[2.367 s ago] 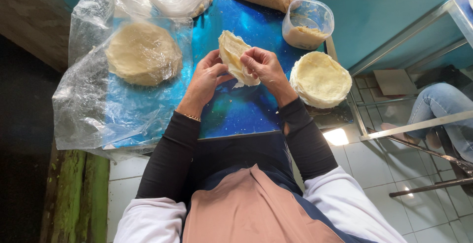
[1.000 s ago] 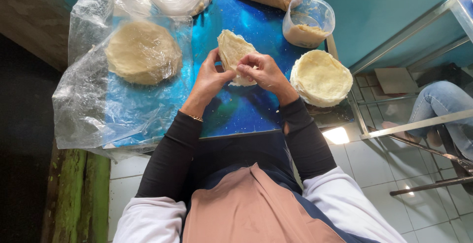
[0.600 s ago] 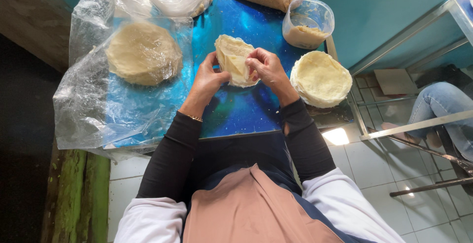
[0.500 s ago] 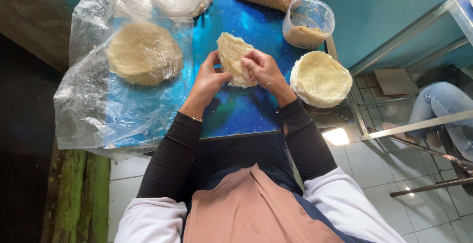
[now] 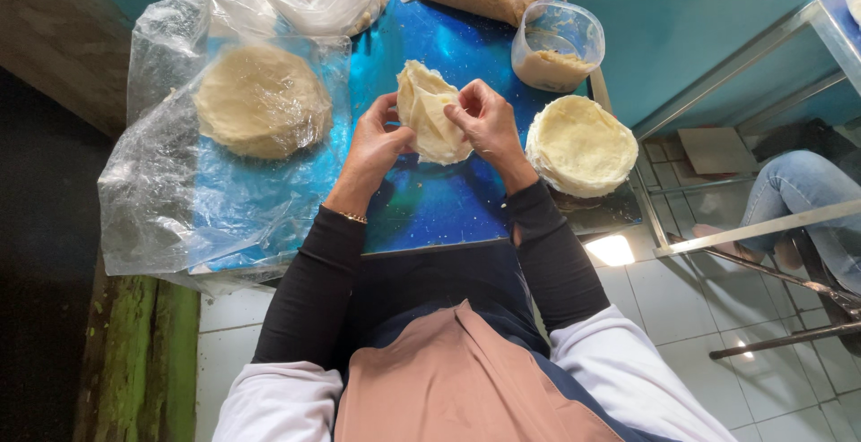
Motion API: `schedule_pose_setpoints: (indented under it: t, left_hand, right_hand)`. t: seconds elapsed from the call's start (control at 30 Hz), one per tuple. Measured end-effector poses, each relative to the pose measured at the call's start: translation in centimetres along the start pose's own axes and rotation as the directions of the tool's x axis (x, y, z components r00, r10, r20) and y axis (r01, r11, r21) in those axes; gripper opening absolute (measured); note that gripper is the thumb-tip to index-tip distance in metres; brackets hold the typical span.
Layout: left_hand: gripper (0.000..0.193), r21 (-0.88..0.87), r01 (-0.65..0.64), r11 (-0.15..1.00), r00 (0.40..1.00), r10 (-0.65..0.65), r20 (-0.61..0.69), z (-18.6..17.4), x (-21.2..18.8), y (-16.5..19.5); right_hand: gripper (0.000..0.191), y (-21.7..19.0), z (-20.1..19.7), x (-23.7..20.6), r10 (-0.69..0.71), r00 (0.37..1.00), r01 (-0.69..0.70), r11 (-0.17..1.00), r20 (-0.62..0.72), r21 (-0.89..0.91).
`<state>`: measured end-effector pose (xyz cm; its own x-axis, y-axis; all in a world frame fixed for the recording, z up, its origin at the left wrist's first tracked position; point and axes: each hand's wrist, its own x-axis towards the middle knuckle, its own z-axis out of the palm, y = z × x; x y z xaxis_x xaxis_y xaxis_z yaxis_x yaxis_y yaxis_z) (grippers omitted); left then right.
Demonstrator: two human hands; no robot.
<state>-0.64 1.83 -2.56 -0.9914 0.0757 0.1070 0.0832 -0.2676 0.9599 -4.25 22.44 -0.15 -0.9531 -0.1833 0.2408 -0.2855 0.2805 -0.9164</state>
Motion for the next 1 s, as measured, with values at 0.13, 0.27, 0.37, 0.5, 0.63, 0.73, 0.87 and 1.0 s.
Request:
schedule_pose_setpoints:
  t: [0.13,0.27,0.37,0.5,0.63,0.73,0.87,1.0]
  left_hand:
    - [0.06,0.071,0.106,0.992,0.991,-0.1,-0.089,0.5,0.1,-0.1]
    - [0.054,0.21,0.013,0.978,0.984,0.025,-0.178,1.3,0.2,-0.5]
    - [0.04,0.289,-0.114,0.951,0.977,0.161,-0.143,0.9,0.3,-0.8]
    - [0.033,0.208,-0.176,0.962,0.975,0.2,-0.098,0.4,0.2,-0.6]
    - [0.032,0.062,-0.1,0.993,0.992,0.104,-0.068,0.7,-0.2,0.3]
    - [0.033,0.001,-0.078,0.997,0.996,0.078,-0.041,0.9,-0.7,1.2]
    - [0.03,-0.114,-0.067,0.991,0.998,0.067,-0.005,0.7,-1.2,2.2]
    - [0.031,-0.163,-0.032,0.986,0.999,0.029,-0.022,0.2,-1.6,2.8]
  right_hand:
    - [0.02,0.5,1.5,-0.1,-0.18,0.981,0.184,0.981,0.068,-0.063]
    - [0.027,0.7,3.0,-0.5,-0.303,0.951,0.301,0.877,0.055,-0.375]
    - [0.022,0.6,3.0,-0.3,-0.445,0.896,0.417,0.846,-0.007,-0.331]
    - [0.02,0.0,2.4,-0.3,-0.146,0.976,0.127,0.984,-0.163,-0.122]
    - [0.027,-0.7,3.0,-0.8,-0.242,0.959,0.227,0.967,-0.145,-0.117]
    - [0.027,-0.6,3.7,-0.8,-0.241,0.96,0.242,0.97,-0.145,-0.008]
    - [0.022,0.1,3.1,0.0,-0.154,0.975,0.201,0.919,-0.16,0.339]
    - [0.018,0.5,2.2,0.2,-0.174,0.955,0.239,0.93,-0.24,0.278]
